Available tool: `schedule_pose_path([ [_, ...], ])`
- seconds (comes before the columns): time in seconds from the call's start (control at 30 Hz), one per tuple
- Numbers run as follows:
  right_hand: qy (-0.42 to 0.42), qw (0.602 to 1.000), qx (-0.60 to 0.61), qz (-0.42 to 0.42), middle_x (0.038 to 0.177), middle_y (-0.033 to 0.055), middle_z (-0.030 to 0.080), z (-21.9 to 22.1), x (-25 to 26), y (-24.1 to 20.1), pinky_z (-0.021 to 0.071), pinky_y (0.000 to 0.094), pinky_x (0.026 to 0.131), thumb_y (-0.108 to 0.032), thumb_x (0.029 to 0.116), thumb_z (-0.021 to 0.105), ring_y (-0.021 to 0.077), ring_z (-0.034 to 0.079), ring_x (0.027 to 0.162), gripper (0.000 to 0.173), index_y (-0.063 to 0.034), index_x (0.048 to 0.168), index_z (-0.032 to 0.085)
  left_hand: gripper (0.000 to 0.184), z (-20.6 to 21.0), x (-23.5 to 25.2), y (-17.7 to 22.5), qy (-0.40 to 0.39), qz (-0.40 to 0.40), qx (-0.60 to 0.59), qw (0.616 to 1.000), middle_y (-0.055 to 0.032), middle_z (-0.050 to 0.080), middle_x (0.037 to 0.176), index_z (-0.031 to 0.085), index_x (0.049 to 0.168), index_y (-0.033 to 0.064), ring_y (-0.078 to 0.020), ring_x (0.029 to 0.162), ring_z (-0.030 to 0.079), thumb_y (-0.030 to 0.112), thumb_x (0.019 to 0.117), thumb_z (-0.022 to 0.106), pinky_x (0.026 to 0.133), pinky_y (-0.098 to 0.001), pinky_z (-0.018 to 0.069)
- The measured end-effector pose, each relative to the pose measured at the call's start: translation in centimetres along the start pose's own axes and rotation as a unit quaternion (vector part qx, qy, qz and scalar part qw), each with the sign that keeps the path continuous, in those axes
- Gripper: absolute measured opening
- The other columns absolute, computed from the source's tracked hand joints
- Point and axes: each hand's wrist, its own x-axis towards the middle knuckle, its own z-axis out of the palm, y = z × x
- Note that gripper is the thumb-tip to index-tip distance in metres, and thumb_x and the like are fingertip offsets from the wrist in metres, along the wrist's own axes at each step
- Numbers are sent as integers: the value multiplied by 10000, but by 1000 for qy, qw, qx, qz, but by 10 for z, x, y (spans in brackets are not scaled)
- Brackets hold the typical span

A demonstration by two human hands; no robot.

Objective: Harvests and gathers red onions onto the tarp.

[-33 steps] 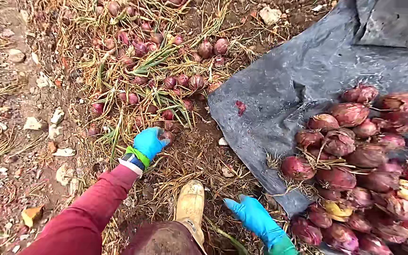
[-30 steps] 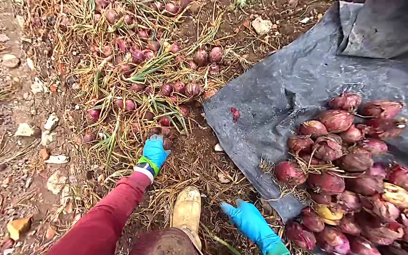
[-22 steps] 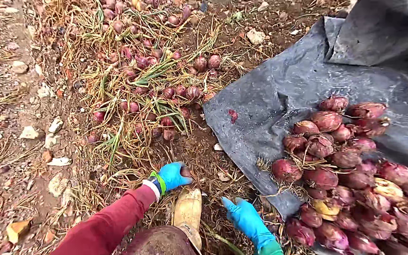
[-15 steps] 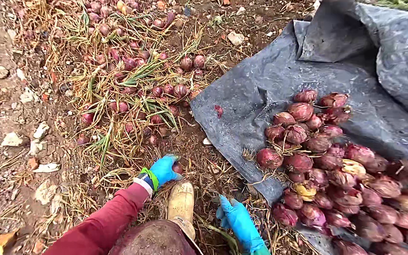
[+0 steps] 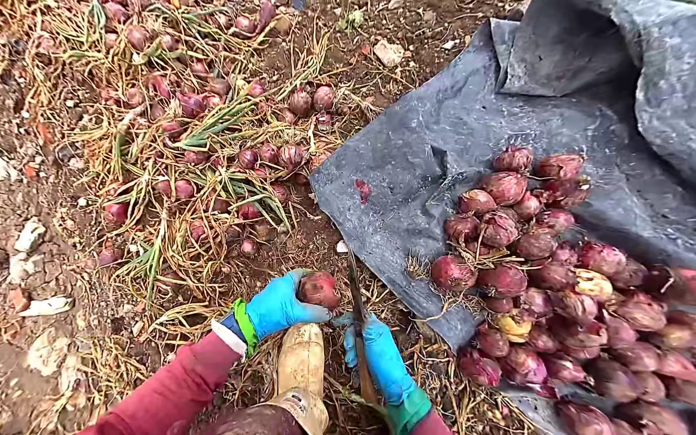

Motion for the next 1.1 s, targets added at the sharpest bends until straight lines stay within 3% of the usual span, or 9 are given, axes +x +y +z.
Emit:
schedule_pose_path([
  [0.07,-1,998,-26,-51,645,75,637,7,7,-24,574,363,476,-800,859,556,201,627,502,780,-32,964,638,769,4,7,29,-52,14,5,999,14,764,1088,616,1353,202,-125,1003,738,395,685,946,908,-396,636],
  [0.17,43,991,-48,-116,622,74,635,1,8,-49,550,344,450,-932,735,516,185,603,470,882,-69,859,649,608,2,12,56,-107,30,112,988,29,767,1028,660,1297,191,-99,954,730,419,786,898,899,-389,618],
  [0.37,-9,986,-140,-94,575,84,590,-28,-3,-76,496,340,413,-820,945,261,189,551,427,850,-77,873,666,301,-30,26,84,-147,124,370,909,34,705,832,742,929,208,-132,803,669,508,935,729,769,-442,555],
  [0.57,8,993,-97,-67,580,83,581,-54,-10,-63,504,346,397,-836,935,202,186,535,410,919,-66,1014,697,236,-26,27,100,-19,99,226,969,22,683,751,745,918,175,-110,692,637,406,966,728,681,-389,540],
  [0.67,-76,974,-209,-47,624,44,616,-57,-8,-64,514,355,437,-939,829,262,176,572,467,962,-100,992,705,399,22,8,147,-149,97,427,887,-59,722,924,735,1026,146,-243,898,701,485,1051,526,820,-547,565],
  [0.77,-14,971,-198,-131,585,34,613,-61,-23,-71,507,358,398,-928,841,241,173,569,435,905,-127,825,662,385,57,10,167,-208,145,489,834,-105,716,1002,709,1070,122,-312,967,697,427,1086,476,805,-596,546],
  [0.93,183,957,36,-221,536,44,539,-94,-28,-81,509,381,361,-825,931,95,192,527,381,899,-92,968,614,349,-28,74,151,132,73,411,899,-71,757,1033,766,1098,184,-277,1052,706,435,1051,527,940,-568,548],
  [1.03,204,962,45,-175,540,63,562,-98,-23,-70,524,398,368,-792,952,59,214,543,385,902,-77,924,608,411,-100,116,134,330,-21,295,897,-130,757,1071,753,1147,162,-344,1066,709,516,988,618,936,-648,528],
  [1.1,190,973,29,-125,553,72,587,-81,-18,-54,532,394,372,-738,987,45,213,563,397,903,-50,952,630,531,-130,156,123,372,-64,273,885,-160,720,1189,696,1256,158,-368,1131,682,526,876,739,951,-655,528],
])
